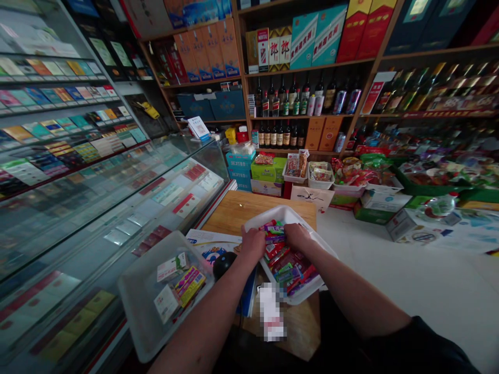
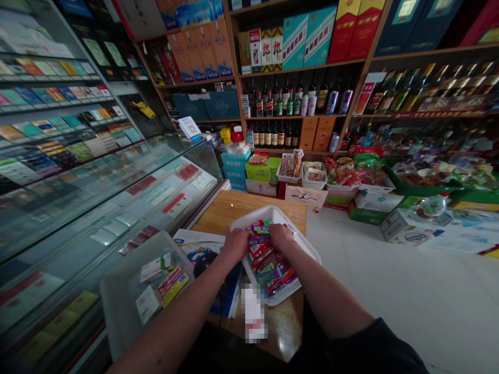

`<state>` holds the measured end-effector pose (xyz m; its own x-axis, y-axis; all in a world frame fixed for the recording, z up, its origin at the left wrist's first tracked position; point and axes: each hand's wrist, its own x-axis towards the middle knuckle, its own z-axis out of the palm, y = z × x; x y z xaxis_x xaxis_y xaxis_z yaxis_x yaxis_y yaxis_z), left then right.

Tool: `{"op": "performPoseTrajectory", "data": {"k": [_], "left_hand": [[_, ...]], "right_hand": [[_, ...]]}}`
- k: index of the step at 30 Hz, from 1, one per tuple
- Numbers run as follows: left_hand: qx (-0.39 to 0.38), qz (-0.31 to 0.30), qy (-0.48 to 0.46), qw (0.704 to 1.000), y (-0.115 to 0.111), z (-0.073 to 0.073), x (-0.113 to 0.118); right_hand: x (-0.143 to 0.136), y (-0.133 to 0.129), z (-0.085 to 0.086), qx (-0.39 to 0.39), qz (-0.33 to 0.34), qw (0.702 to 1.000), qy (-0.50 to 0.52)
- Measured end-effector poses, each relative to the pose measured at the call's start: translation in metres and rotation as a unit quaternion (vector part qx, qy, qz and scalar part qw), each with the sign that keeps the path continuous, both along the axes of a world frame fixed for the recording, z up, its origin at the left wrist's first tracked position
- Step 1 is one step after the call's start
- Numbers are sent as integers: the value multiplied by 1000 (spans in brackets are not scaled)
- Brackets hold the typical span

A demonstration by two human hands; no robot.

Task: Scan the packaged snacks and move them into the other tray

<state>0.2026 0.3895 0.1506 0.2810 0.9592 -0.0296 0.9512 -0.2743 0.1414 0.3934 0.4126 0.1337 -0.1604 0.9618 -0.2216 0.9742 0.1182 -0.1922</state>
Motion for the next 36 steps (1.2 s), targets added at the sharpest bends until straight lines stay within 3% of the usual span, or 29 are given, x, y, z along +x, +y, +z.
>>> {"op": "performPoseTrajectory", "data": {"k": [5,12,15,21,27,36], "left_hand": [[30,9,-32,999,0,7,-11],[115,-25,-39,992,-7,39,-39],[145,-44,-30,988,-15,52,-56],[168,-19,-12,985,-33,68,-94],[190,-2,-11,982,-50,69,-131],[197,45,-25,979,-63,53,-172]], "right_hand": [[3,3,5,20,-10,1000,5],[9,9,29,67,66,994,60],[1,6,39,91,68,988,104],[-29,-3,51,138,101,971,165],[-62,-7,59,177,132,955,196],[-111,-8,58,169,131,956,200]]}}
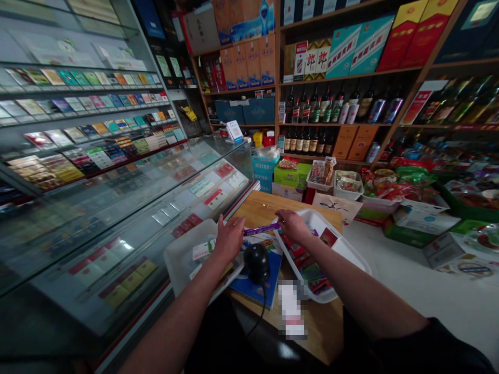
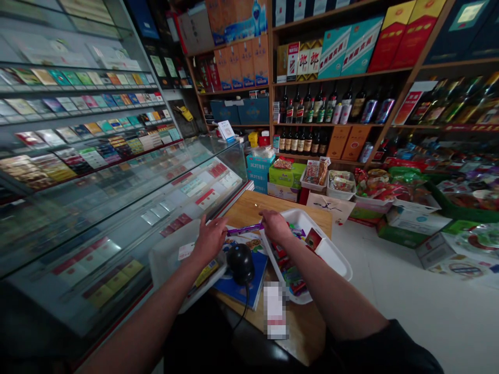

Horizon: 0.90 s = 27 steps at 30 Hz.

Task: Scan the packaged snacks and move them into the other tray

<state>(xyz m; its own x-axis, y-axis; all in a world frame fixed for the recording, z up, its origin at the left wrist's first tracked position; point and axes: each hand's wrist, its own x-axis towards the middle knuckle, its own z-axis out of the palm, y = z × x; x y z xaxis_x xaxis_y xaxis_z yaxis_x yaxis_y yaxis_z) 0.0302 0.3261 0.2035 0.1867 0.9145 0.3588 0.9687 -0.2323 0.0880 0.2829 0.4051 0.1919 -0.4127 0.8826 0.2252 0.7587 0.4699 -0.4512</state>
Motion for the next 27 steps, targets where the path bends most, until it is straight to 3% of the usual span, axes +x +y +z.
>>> {"op": "performPoseTrajectory", "data": {"k": [12,27], "left_hand": [[-23,36,-5,999,-2,-29,-23],[-74,38,-23,996,6,-53,-19]], "right_hand": [[-31,12,-21,-14,-9,1000,-21],[-27,15,-29,-56,-37,997,-45]]}}
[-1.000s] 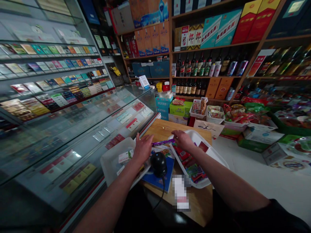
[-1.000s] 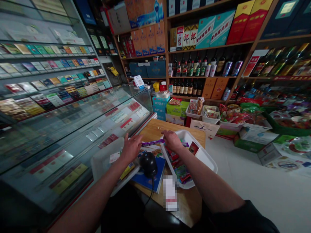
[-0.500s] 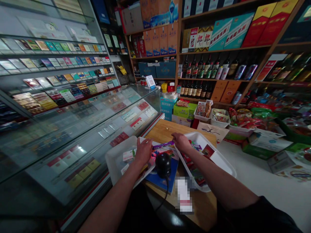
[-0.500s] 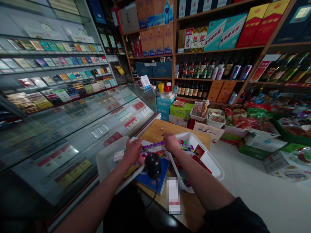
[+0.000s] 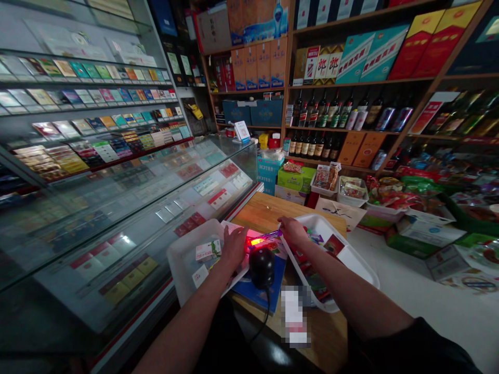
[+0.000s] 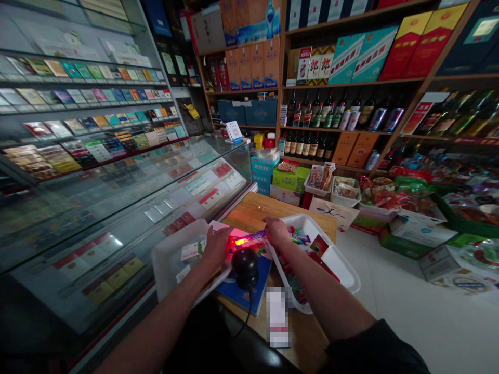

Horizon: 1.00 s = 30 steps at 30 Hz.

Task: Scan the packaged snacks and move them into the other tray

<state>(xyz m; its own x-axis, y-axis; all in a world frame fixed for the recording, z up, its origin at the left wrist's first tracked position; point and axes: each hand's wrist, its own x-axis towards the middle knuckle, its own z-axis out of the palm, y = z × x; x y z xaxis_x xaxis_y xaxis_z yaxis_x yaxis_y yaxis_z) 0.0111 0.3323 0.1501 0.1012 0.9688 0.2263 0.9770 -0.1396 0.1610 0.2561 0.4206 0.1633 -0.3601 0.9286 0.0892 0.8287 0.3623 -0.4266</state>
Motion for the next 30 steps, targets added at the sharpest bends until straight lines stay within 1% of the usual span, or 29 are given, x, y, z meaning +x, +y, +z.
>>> {"op": "performPoseTrajectory", "data": {"k": [2,6,10,13,17,21,26,30], "left_hand": [[7,1,-15,1000,0,2,1],[7,8,-35,999,-3,11,-3],[3,21,-36,999,-11,19,-16],[-3,35,-38,999,-21,24,-31],[-14,57,-38,998,-43,31,-52],[-30,80,-42,995,-71,35,-74],[-59,107,-43,992,-107,34,-95],[-85,124,-43,988,-131,29,-103]], "right_hand": [[0,0,2,6,4,1000,3],[-6,0,5,22,14,1000,12],[-19,-3,9,27,29,999,25],[-33,-9,12,26,44,998,39],[-55,-22,16,23,86,995,51],[-78,-40,23,20,117,992,43],[-103,-66,31,17,163,986,32],[-118,-82,29,8,195,981,3]]}}
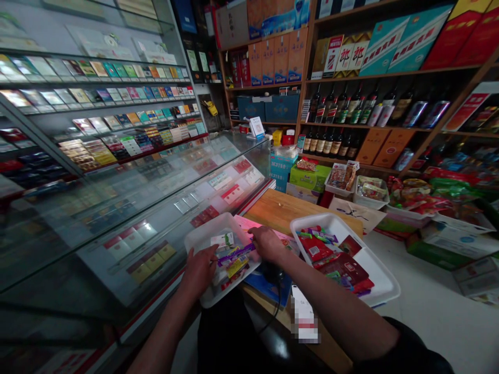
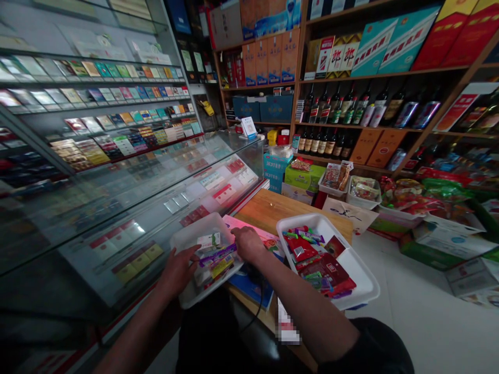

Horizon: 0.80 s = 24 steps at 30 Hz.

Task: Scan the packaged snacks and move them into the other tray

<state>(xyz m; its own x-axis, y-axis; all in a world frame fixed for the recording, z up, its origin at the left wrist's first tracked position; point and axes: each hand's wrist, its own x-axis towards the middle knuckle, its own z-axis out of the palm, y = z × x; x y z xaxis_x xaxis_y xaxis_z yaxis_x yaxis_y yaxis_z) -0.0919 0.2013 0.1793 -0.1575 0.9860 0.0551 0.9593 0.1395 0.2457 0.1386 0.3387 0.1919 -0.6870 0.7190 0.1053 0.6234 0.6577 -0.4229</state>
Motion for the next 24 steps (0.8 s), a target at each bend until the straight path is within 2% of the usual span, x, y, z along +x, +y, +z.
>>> {"op": "performPoseTrajectory", "data": {"k": [6,12,16,20,24], "left_hand": [[-18,7,-9,1000,-19,-9,-10],[-8,12,-16,1000,-27,-15,-4],[13,-2,-19,1000,-29,-21,16],[49,-46,-28,997,-28,-23,44],[88,-92,-54,990,-24,-19,78]], "right_hand": [[-11,-19,-9,8,16,1000,1],[-2,-45,-11,23,36,997,57],[15,-63,-12,35,31,995,94],[42,-74,-15,40,-8,991,128],[81,-79,-17,36,-69,985,156]]}}
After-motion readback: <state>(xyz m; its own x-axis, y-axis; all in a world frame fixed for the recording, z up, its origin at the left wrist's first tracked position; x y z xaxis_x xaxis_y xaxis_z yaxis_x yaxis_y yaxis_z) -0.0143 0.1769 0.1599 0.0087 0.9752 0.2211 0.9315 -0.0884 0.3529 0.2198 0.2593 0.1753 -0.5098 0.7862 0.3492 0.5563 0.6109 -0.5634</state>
